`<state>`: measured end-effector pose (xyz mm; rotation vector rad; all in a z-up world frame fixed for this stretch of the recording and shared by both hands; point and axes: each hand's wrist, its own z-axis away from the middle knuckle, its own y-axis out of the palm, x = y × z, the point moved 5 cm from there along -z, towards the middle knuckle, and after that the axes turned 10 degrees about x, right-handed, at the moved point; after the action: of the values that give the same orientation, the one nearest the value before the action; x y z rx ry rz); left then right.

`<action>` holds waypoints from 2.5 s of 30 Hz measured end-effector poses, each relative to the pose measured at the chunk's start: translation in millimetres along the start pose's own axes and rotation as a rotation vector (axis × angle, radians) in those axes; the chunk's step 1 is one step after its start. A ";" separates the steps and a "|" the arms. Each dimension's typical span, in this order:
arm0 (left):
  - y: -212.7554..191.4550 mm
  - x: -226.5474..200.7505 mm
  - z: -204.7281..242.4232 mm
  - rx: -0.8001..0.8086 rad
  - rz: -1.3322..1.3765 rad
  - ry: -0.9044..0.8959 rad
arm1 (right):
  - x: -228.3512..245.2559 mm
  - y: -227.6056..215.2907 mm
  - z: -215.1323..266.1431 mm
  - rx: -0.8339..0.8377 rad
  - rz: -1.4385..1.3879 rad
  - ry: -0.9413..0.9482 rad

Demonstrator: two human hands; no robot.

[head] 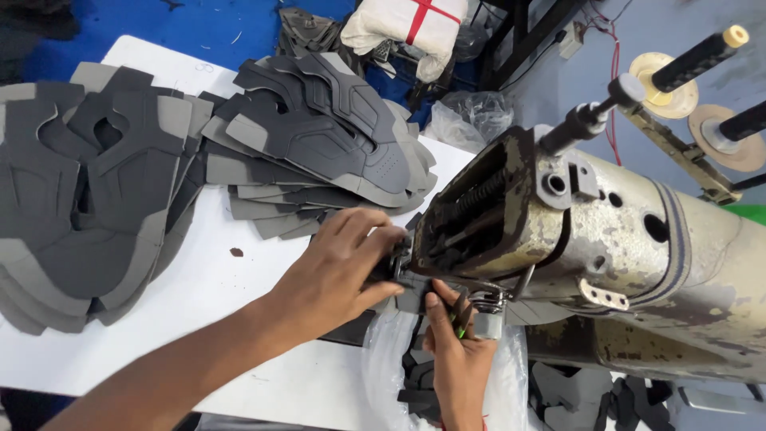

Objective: The person repeatedly picks up gray shoe parts from a stack, aligns them under a sewing machine, and sews along the edges. After each piece is sewn, it is placed into a pile of finished parts.

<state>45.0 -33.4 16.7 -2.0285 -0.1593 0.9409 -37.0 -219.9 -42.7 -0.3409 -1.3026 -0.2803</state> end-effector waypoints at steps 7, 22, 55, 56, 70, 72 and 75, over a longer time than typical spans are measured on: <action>33.0 -4.5 44.7 0.205 0.298 -0.507 | 4.8 -3.3 -2.5 0.068 0.005 -0.052; 62.9 19.2 40.0 -0.035 0.993 -0.712 | 0.8 -1.5 5.9 0.047 0.140 -0.060; 80.0 34.4 39.1 -0.321 0.614 -0.532 | -115.6 -34.2 39.1 0.225 0.273 -0.061; 86.5 34.8 42.3 -0.286 0.623 -0.597 | -134.1 -38.8 43.7 0.249 0.314 0.022; 102.1 51.6 70.8 -0.028 0.956 -0.655 | -98.8 -114.6 50.4 -0.206 0.700 0.151; 111.1 49.4 97.2 0.031 0.984 -0.643 | -95.5 -108.1 53.8 -0.200 0.756 0.145; 126.4 47.6 149.1 0.256 0.736 -0.774 | -91.8 -96.3 59.4 -0.159 0.807 -0.153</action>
<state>-49.9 8.0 -155.8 -1.3856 0.3068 2.0609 -149.6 -283.5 -109.7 -0.9991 -1.1925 0.3336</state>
